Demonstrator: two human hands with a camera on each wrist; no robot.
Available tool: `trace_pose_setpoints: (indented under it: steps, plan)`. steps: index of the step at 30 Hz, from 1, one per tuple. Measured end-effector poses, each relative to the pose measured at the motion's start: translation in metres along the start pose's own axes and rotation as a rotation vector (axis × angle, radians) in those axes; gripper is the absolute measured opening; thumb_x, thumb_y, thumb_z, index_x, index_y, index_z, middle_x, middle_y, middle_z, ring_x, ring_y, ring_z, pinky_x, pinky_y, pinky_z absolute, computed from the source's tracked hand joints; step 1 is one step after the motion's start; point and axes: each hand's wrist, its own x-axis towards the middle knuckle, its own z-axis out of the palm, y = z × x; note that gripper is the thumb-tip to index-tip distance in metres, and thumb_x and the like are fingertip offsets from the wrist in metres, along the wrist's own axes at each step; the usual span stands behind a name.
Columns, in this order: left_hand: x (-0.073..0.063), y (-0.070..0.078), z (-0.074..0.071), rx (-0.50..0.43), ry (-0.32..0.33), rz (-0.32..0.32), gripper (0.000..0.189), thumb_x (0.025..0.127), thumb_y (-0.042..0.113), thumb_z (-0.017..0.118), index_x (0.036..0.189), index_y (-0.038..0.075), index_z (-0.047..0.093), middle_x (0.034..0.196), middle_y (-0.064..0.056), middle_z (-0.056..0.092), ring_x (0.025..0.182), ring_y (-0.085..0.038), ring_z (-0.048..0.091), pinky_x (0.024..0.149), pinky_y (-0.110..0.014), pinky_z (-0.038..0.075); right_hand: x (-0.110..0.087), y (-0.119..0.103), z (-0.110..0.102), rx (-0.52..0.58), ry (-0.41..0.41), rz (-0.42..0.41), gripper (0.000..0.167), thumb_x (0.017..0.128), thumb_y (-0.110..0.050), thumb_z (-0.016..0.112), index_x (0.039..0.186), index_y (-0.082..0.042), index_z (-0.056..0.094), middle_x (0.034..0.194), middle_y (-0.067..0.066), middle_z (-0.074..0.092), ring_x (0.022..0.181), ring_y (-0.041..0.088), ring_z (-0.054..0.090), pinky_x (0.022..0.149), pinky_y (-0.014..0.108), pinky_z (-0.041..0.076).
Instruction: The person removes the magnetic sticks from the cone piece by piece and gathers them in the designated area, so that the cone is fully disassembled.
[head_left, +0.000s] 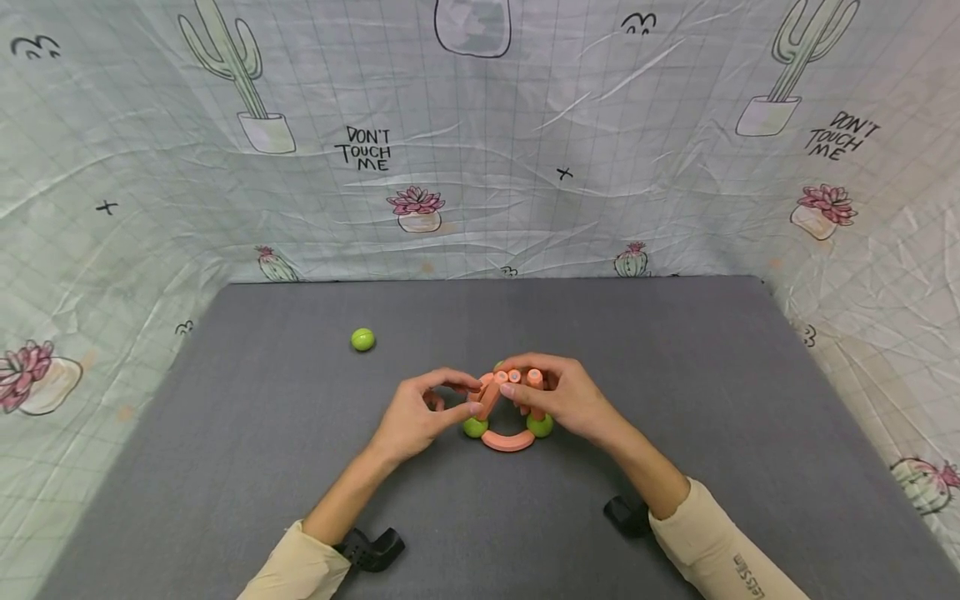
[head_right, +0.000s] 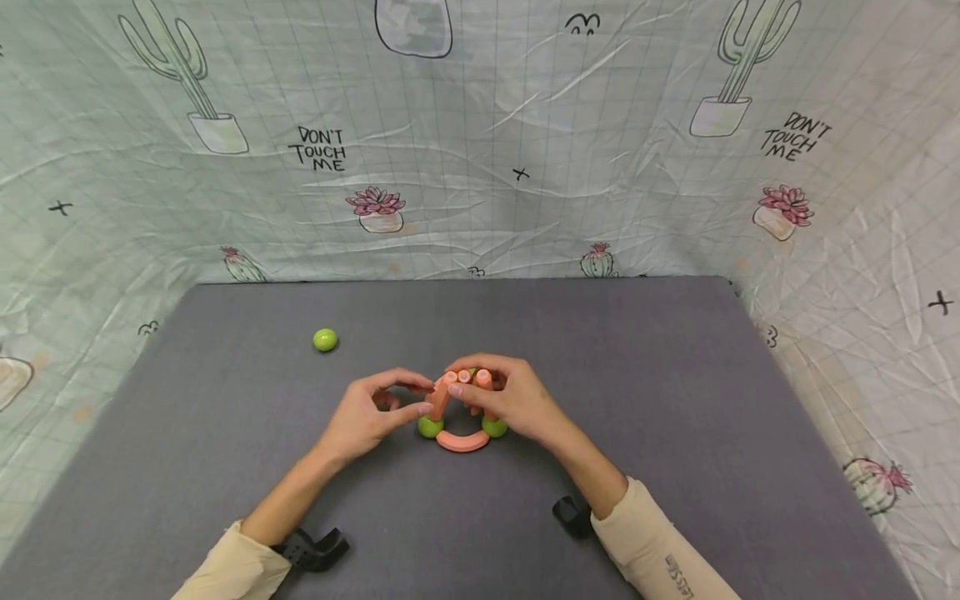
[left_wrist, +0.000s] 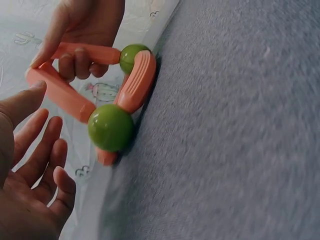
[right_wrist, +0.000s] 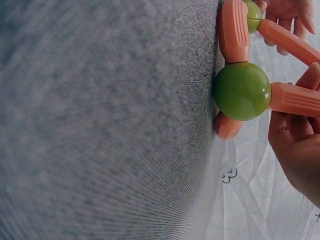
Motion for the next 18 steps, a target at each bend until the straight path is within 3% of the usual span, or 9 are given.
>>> trace_pose_setpoints:
  steps: [4, 8, 18]
  plan:
    - [0.001, 0.000, 0.006, 0.006, -0.001, 0.008, 0.026, 0.090, 0.020, 0.084, 0.115, 0.019, 0.077, 0.106, -0.009, 0.077, 0.052, -0.009, 0.041, 0.047, -0.024, 0.038, -0.001, 0.001, 0.000, 0.004, 0.001, -0.001, 0.030, 0.098, -0.019, 0.075, 0.127, -0.013, 0.073, 0.100, 0.026, 0.070, 0.074, 0.021, 0.067, 0.065, 0.037, 0.059]
    - [0.002, 0.000, 0.010, 0.039, 0.015, 0.006, 0.028, 0.087, 0.021, 0.086, 0.114, 0.022, 0.078, 0.106, -0.002, 0.077, 0.053, -0.009, 0.040, 0.048, -0.024, 0.037, -0.001, 0.001, 0.000, -0.006, 0.008, 0.007, 0.031, 0.098, -0.019, 0.075, 0.128, -0.014, 0.073, 0.094, 0.021, 0.070, 0.073, 0.022, 0.067, 0.063, 0.036, 0.058]
    - [0.004, -0.003, 0.014, 0.101, 0.043, -0.009, 0.025, 0.086, 0.022, 0.087, 0.109, 0.020, 0.078, 0.093, -0.001, 0.076, 0.049, -0.007, 0.038, 0.046, -0.024, 0.036, 0.000, 0.000, 0.000, -0.008, 0.005, 0.019, 0.032, 0.098, -0.019, 0.075, 0.129, -0.013, 0.072, 0.099, 0.023, 0.071, 0.074, 0.024, 0.068, 0.066, 0.035, 0.059]
